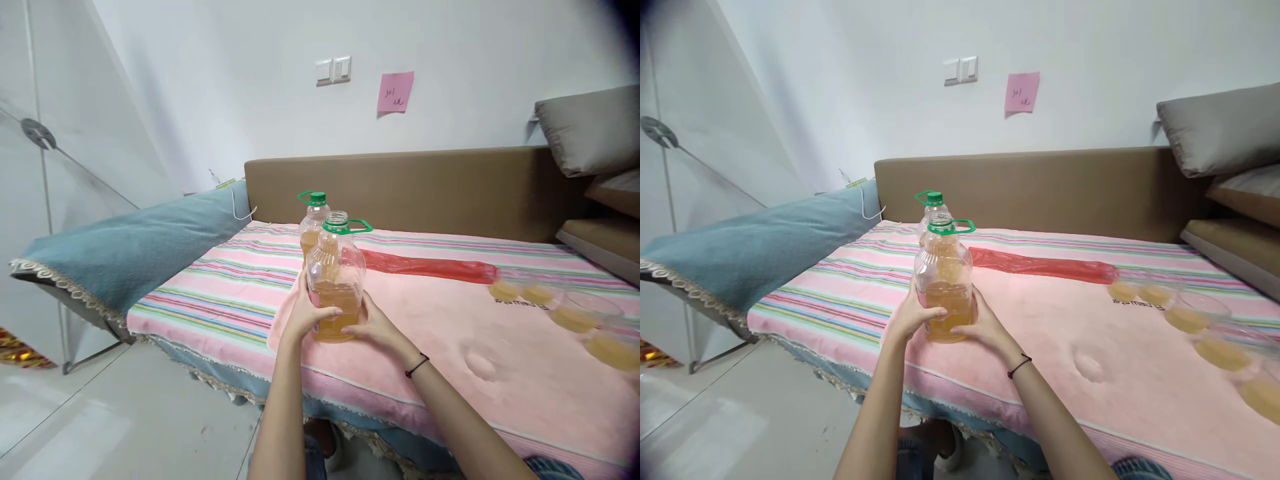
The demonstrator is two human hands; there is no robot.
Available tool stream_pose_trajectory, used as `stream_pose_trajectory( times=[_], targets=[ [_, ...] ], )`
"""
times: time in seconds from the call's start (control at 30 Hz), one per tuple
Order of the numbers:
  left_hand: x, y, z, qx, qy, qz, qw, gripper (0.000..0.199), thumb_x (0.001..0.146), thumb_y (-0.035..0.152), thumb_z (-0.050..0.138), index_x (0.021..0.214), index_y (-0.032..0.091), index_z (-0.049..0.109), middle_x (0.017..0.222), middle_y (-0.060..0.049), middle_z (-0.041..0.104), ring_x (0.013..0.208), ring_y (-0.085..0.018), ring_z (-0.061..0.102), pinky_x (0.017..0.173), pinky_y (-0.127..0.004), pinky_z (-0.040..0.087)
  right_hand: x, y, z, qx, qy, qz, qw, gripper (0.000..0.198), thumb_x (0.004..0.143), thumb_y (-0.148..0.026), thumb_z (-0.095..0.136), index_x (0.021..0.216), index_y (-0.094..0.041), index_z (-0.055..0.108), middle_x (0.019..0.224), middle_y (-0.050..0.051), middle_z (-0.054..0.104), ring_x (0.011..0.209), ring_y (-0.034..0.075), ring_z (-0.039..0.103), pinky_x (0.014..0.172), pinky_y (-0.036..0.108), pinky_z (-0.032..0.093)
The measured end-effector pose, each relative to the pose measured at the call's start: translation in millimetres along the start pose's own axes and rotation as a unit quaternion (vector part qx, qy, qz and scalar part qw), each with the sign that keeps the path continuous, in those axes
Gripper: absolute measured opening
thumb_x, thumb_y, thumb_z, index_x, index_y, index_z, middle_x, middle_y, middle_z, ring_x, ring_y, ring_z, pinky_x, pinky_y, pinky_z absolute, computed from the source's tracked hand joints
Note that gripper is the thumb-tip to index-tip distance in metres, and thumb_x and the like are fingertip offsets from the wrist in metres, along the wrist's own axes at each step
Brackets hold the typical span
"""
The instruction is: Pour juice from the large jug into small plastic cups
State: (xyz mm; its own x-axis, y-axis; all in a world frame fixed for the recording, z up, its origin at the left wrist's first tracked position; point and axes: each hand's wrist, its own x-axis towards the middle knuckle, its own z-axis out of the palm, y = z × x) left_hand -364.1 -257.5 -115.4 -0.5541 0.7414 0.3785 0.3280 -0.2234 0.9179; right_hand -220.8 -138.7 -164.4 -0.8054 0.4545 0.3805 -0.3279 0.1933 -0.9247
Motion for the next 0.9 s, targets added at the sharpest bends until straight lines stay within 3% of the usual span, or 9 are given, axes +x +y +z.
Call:
stream_pose_trajectory(
  times=[0.13, 0.23, 0.37, 0.6, 0.73, 0.9],
  targets=[
    [-2.0, -1.8, 2.3, 0.020, 0.022, 0.009, 1.000, 0.103, 0.054, 0.032, 0.088, 0.143, 0.023, 0.036, 0.143, -0.013, 0.049, 0.135, -0.032, 0.046, 0.113, -0.045, 0.036, 5.5, 0.2, 3.5, 0.015, -0.042, -0.014, 0.999, 0.108, 0.056, -0.043, 0.095, 0.145, -0.022, 0.037, 0.147, 0.013, 0.040, 0.135, 0.031, 0.040, 0.113, 0.047, 0.036],
    [-2.2, -3.0, 5.0, 0.029, 0.050, 0.026, 0.998, 0.092, 0.055, 0.033, 0.087, 0.135, 0.022, 0.043, 0.139, -0.012, 0.052, 0.133, -0.032, 0.048, 0.111, -0.044, 0.038, 3.2, 2.6, 1.7, 0.009, -0.031, -0.019, 0.999, 0.109, 0.055, -0.037, 0.096, 0.145, -0.022, 0.037, 0.148, 0.013, 0.039, 0.137, 0.031, 0.037, 0.115, 0.048, 0.032],
    [-5.2, -0.7, 6.5, 0.005, 0.071, 0.027, 0.997, 0.091, 0.053, 0.035, 0.087, 0.133, 0.021, 0.046, 0.134, -0.012, 0.056, 0.130, -0.032, 0.050, 0.110, -0.045, 0.038, -6.0, 4.3, 1.4, 0.006, -0.001, -0.017, 1.000, 0.109, 0.055, -0.033, 0.096, 0.145, -0.023, 0.035, 0.146, 0.013, 0.041, 0.134, 0.031, 0.041, 0.113, 0.048, 0.035],
    [-24.9, 31.1, 22.5, -0.040, 0.041, 0.030, 0.998, 0.097, 0.057, 0.043, 0.084, 0.140, 0.020, 0.039, 0.135, -0.014, 0.055, 0.129, -0.033, 0.051, 0.111, -0.046, 0.038, -49.2, -15.0, 1.7, 0.011, 0.138, -0.016, 0.990, 0.126, 0.047, -0.042, 0.098, 0.148, -0.025, 0.025, 0.150, 0.015, 0.034, 0.140, 0.031, 0.033, 0.116, 0.046, 0.033],
    [-37.2, 47.2, 48.2, -0.056, 0.018, 0.060, 0.996, 0.100, 0.060, 0.052, 0.081, 0.143, 0.019, 0.035, 0.135, -0.016, 0.056, 0.130, -0.035, 0.050, 0.111, -0.048, 0.039, -86.8, -40.1, -3.4, -0.013, 0.217, -0.021, 0.976, 0.131, 0.047, -0.043, 0.099, 0.151, -0.027, 0.021, 0.152, 0.014, 0.029, 0.140, 0.032, 0.031, 0.116, 0.047, 0.032],
    [-50.1, 59.0, 91.4, -0.134, 0.001, 0.076, 0.988, 0.103, 0.061, 0.065, 0.075, 0.143, 0.019, 0.035, 0.136, -0.017, 0.055, 0.127, -0.036, 0.054, 0.108, -0.049, 0.041, -135.5, -73.2, -9.5, -0.054, 0.302, -0.052, 0.950, 0.124, 0.059, -0.044, 0.095, 0.153, -0.030, 0.015, 0.154, 0.013, 0.025, 0.142, 0.032, 0.028, 0.114, 0.048, 0.035]
  ],
)
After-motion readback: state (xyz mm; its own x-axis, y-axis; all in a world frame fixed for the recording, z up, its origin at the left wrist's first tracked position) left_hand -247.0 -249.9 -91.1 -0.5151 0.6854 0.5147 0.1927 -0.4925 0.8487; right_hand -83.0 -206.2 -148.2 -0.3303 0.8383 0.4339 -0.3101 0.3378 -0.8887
